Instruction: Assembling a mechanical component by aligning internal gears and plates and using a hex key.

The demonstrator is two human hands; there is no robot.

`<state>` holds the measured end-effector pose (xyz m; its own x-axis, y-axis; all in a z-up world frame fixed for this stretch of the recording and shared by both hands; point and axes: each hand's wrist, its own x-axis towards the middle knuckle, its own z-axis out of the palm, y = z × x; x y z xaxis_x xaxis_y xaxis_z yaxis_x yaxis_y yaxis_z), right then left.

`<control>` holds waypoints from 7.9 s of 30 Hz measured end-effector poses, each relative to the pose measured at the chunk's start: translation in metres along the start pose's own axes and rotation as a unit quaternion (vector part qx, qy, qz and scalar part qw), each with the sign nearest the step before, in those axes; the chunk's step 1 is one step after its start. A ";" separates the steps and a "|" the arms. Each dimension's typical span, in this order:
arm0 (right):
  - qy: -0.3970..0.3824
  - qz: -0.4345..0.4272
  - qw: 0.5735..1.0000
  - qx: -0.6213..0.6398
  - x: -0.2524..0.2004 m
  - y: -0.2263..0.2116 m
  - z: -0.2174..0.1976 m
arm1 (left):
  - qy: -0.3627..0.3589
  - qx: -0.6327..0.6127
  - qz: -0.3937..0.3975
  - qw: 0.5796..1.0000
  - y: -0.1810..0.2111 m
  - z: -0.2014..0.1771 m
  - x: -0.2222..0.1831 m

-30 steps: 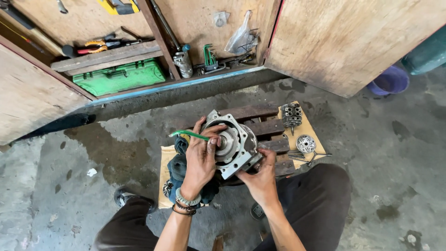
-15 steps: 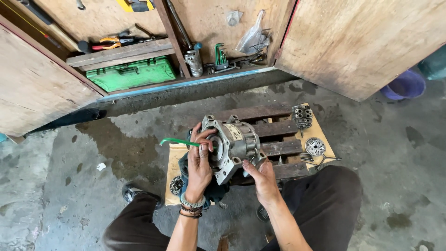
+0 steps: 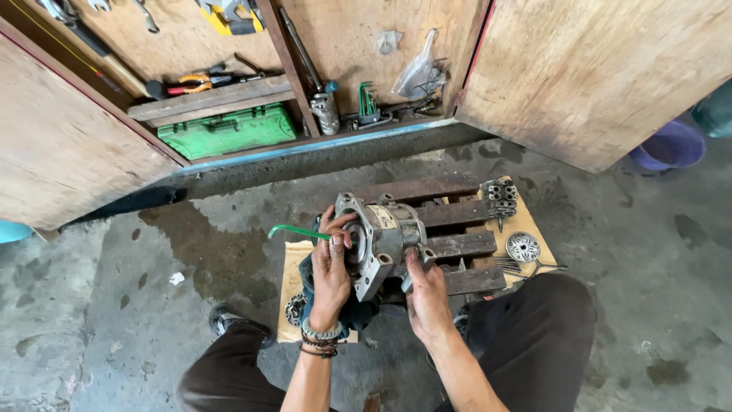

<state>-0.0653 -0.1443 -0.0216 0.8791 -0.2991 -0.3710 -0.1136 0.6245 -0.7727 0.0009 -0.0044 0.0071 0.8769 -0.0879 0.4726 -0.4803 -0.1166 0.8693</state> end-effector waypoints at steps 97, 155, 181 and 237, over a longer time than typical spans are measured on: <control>0.010 -0.330 0.823 -0.463 -0.013 -0.059 0.004 | -0.001 -0.281 -0.639 0.716 -0.181 -0.013 0.019; 0.036 -0.576 0.726 -0.375 -0.001 0.007 0.010 | -0.123 -0.220 -0.616 0.747 -0.141 -0.063 0.012; 0.020 -0.556 0.712 -0.428 -0.002 0.007 0.014 | -0.058 -0.219 -0.617 0.754 -0.170 -0.114 -0.022; -0.141 -0.318 0.788 -0.508 0.011 -0.018 -0.032 | -0.087 -0.190 -0.607 0.766 -0.141 -0.055 -0.017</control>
<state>-0.0682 -0.1821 -0.0286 0.9592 -0.0574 0.2767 0.2056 -0.5299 -0.8228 0.0546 0.0683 -0.1155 0.6400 -0.2771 -0.7167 0.7583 0.0769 0.6474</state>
